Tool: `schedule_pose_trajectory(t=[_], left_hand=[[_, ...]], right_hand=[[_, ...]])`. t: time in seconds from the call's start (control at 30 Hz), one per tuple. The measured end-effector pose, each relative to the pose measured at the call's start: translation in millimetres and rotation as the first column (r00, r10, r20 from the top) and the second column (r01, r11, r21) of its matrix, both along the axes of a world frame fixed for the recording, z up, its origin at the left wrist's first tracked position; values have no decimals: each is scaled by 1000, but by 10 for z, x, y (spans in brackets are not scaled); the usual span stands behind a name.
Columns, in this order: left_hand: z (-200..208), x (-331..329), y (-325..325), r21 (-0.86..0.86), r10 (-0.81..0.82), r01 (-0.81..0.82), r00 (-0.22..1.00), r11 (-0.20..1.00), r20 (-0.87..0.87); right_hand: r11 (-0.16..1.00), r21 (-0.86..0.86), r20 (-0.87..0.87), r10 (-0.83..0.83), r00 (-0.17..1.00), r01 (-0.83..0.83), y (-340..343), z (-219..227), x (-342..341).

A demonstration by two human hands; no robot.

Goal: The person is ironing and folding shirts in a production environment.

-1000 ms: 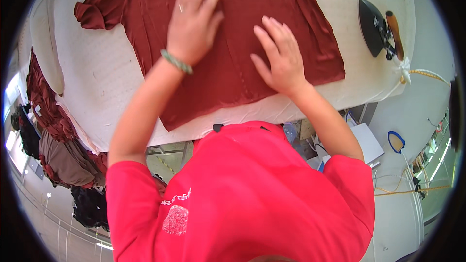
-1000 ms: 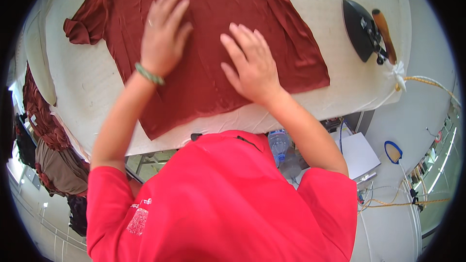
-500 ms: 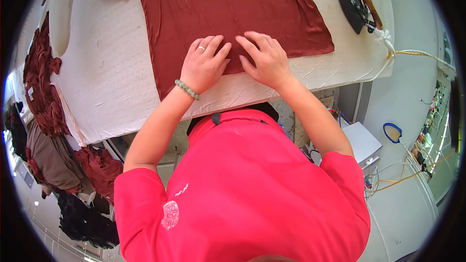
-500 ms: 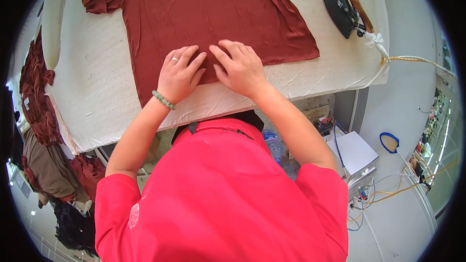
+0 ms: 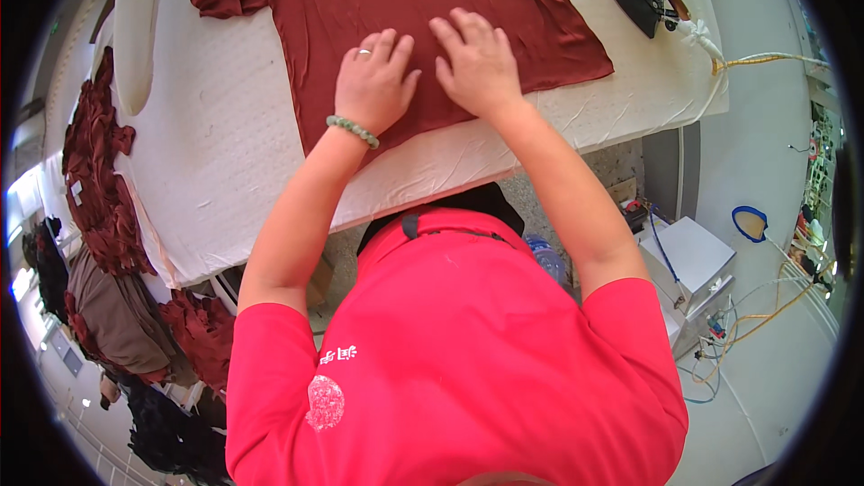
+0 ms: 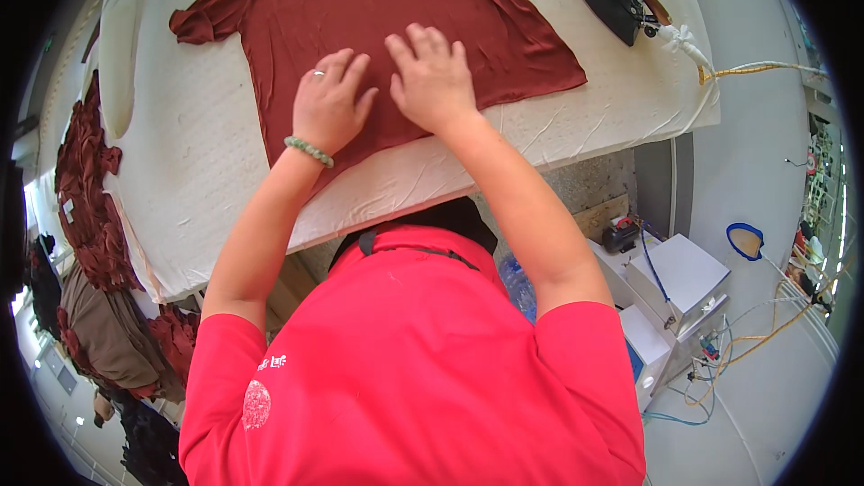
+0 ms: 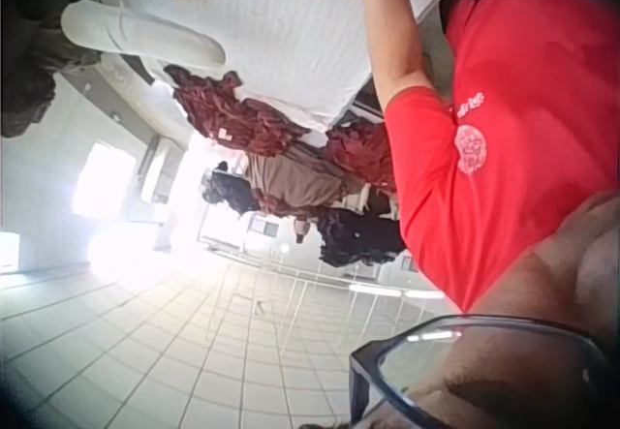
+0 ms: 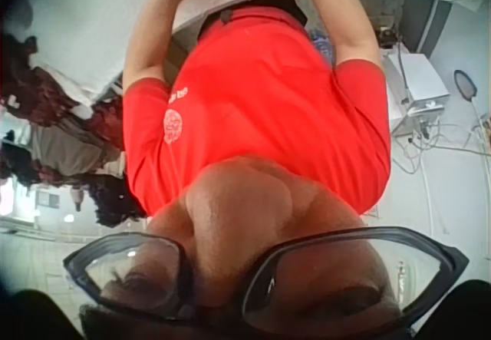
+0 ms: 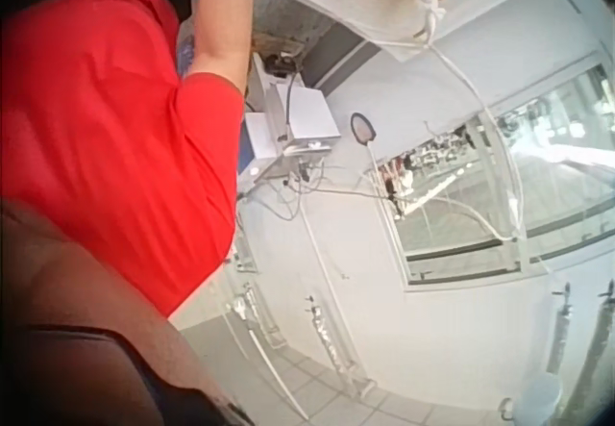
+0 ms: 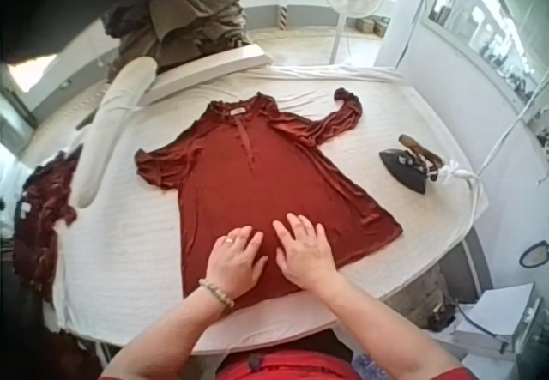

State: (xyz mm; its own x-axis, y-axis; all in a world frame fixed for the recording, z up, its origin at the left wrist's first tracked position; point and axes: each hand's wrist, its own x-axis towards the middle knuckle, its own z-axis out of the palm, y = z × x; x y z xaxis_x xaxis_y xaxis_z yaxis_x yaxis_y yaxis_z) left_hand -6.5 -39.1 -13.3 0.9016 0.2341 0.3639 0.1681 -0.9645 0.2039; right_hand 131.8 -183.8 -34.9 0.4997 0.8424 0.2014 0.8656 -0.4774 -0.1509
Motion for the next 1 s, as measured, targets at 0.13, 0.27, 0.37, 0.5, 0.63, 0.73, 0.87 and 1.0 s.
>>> schedule_pose_trajectory(t=[0.13,0.27,0.37,0.5,0.63,0.73,0.87,1.0], left_hand=[[-45,51,45,-63,186,-228,901,972,-391],[-74,-27,24,21,-69,70,997,997,-46],[-49,-162,-74,-84,-88,79,990,993,-113],[-22,-374,-331,-186,-343,326,937,927,-70],[-73,-421,-533,-365,-493,480,868,798,64],[-122,-312,-536,-433,-429,436,895,789,121],[-193,-27,-432,-421,-213,245,969,873,123],[-246,141,-434,-415,-90,96,995,905,33]], right_hand=[[980,-34,39,-194,980,196,108,-36,183],[993,-1,25,-122,992,122,-60,-79,153],[998,25,3,-63,998,63,-346,-76,24],[999,47,-71,-3,997,7,-827,47,-215],[996,83,-232,48,972,-30,-1150,175,-451],[982,86,-465,-107,879,165,-1177,173,-604],[833,-34,-886,-281,368,552,-1059,103,-730],[659,-197,-980,-101,-173,726,-983,106,-777]])
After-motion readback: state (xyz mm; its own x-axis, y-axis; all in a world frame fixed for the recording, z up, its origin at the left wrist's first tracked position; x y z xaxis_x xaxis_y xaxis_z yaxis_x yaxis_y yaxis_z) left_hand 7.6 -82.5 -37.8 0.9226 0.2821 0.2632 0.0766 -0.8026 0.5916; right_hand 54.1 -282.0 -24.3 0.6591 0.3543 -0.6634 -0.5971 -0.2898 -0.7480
